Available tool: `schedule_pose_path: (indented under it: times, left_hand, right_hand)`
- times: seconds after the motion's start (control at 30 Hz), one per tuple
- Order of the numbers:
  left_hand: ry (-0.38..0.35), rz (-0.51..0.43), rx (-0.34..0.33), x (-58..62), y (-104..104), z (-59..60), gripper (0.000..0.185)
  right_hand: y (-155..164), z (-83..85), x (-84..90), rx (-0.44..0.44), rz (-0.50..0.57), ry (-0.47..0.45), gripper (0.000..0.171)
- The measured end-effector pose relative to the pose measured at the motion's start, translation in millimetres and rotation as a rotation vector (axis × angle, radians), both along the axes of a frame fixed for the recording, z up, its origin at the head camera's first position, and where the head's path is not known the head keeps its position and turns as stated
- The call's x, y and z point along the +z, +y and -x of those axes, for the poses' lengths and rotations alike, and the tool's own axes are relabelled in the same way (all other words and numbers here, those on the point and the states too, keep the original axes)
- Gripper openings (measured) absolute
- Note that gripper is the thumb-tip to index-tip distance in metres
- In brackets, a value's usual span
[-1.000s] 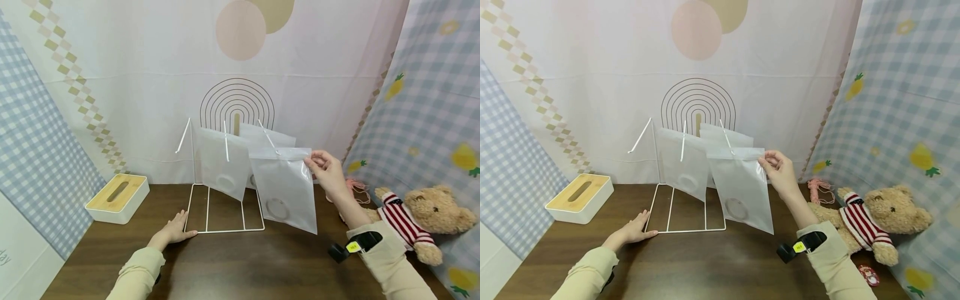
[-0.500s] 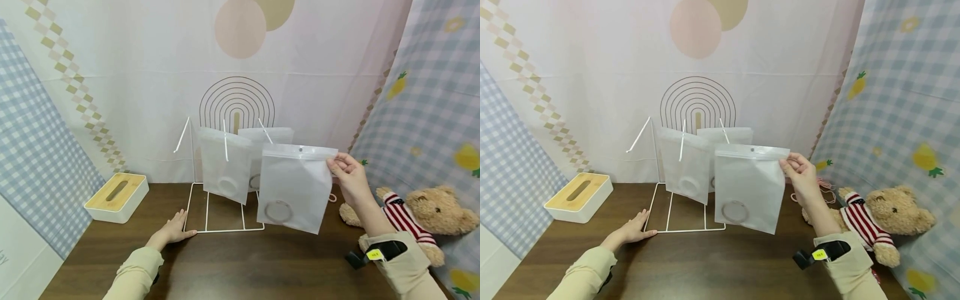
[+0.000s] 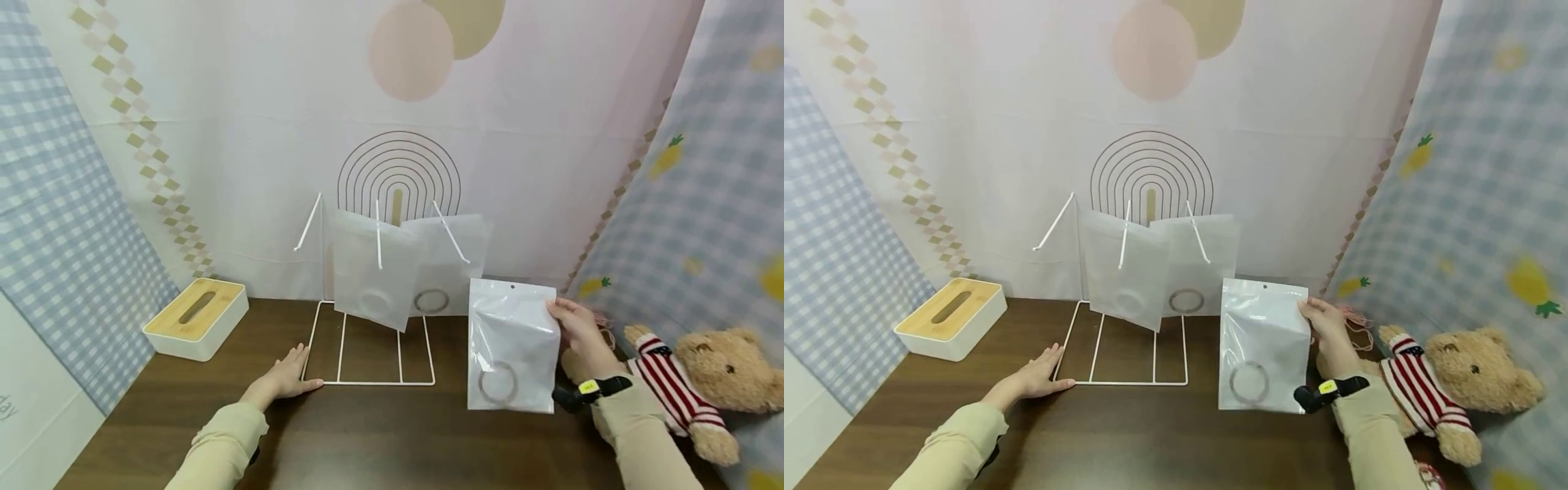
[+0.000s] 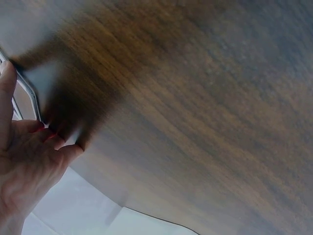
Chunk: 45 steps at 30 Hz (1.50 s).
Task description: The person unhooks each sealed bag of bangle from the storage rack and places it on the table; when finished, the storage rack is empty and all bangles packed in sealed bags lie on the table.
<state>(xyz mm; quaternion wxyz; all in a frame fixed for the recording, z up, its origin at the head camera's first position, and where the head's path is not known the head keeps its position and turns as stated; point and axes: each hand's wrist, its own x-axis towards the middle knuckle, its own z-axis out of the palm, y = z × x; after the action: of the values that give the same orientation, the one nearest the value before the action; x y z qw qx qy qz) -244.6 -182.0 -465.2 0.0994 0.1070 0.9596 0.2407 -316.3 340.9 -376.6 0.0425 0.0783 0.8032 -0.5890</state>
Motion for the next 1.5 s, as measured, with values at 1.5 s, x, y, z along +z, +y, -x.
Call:
schedule_pose_path:
  times: [1.5]
  left_hand:
    - [-0.003, -0.019, 0.016, 2.8, 2, -2.8, 0.082]
  right_hand:
    - [-142, 73.1, 98.8, 0.210, 0.100, 0.331, 0.075]
